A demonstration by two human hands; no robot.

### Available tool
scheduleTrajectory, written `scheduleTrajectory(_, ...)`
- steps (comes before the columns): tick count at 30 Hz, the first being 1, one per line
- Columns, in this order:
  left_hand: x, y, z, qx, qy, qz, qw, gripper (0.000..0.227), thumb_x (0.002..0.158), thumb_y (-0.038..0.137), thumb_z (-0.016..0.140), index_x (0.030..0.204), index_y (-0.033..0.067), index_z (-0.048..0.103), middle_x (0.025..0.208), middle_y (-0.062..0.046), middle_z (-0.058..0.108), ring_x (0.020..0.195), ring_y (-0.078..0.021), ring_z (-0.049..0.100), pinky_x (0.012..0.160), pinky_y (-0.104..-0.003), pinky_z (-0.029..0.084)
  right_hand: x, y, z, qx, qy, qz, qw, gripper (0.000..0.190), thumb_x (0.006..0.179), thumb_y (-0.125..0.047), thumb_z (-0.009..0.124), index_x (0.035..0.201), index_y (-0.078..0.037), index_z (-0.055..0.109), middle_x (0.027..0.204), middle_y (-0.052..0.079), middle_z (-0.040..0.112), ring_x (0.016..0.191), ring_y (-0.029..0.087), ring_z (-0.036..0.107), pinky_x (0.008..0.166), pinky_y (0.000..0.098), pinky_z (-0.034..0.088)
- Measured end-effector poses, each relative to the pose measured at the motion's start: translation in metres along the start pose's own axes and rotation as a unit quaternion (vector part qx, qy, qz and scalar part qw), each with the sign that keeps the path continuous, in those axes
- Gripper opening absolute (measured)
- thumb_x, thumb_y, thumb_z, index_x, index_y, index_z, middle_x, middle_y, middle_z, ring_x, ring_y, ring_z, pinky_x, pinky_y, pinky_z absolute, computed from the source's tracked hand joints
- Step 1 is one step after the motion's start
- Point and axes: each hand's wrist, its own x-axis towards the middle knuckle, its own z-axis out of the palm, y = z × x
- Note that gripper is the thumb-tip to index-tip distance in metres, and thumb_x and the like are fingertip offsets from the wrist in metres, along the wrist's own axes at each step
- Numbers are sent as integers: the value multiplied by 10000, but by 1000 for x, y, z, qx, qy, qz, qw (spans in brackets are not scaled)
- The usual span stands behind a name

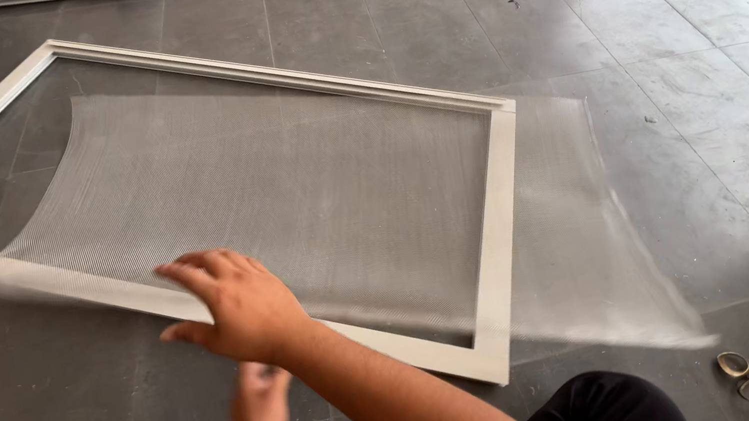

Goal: The person installs a mesh screen into a white window frame. They use a flat tool to press the screen into the frame groove, then flip the frame and repeat the process on the opposite side to secure the screen.

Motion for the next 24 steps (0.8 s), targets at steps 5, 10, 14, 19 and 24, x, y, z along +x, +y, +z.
scheduleTrajectory(5, -82, 8, 92, -50, -62, -300, 951, 715, 843, 558, 551, 1451, 192, 459, 1354, -48, 628, 1030, -232, 678, 706, -411, 580, -78, 48, -20, -107, 9, 24, 994, 526, 868, -452, 779, 1314, -195, 669, 1454, 77, 579, 1366, 314, 521, 1133, 498, 400)
scheduleTrajectory(10, -100, 48, 156, -76, -137, -410, 899, 634, 918, 630, 555, 1362, 180, 589, 1198, -38, 691, 890, -193, 679, 605, -333, 528, -217, 216, -172, -278, 55, 475, 833, 732, 808, -438, 820, 1415, -115, 569, 1428, 184, 563, 1318, 360, 546, 1062, 496, 492)
scheduleTrajectory(14, -90, 58, 190, -63, -124, -381, 914, 498, 937, 524, 623, 1195, 98, 600, 1068, -25, 665, 820, -160, 635, 573, -336, 516, -359, 308, -275, -286, 7, 706, 648, 778, 884, -513, 772, 1489, -101, 509, 1367, 214, 604, 1245, 362, 583, 1032, 532, 478)
scheduleTrajectory(19, -28, 66, 181, 5, -77, -327, 942, 397, 920, 444, 698, 1085, 85, 656, 907, -102, 640, 740, -200, 644, 530, -357, 503, -360, 333, -251, 23, 101, 742, 662, 501, 964, -302, 698, 1410, -93, 605, 1184, 151, 724, 958, 291, 717, 774, 459, 622)
scheduleTrajectory(24, 19, 82, 123, 123, 115, -58, 984, 582, 983, 543, 585, 1399, 139, 531, 1372, -153, 593, 1237, -314, 591, 987, -470, 516, -246, 304, -199, 184, 50, 638, 746, 484, 930, -303, 710, 1355, -93, 613, 1158, 78, 725, 964, 229, 672, 772, 419, 577)
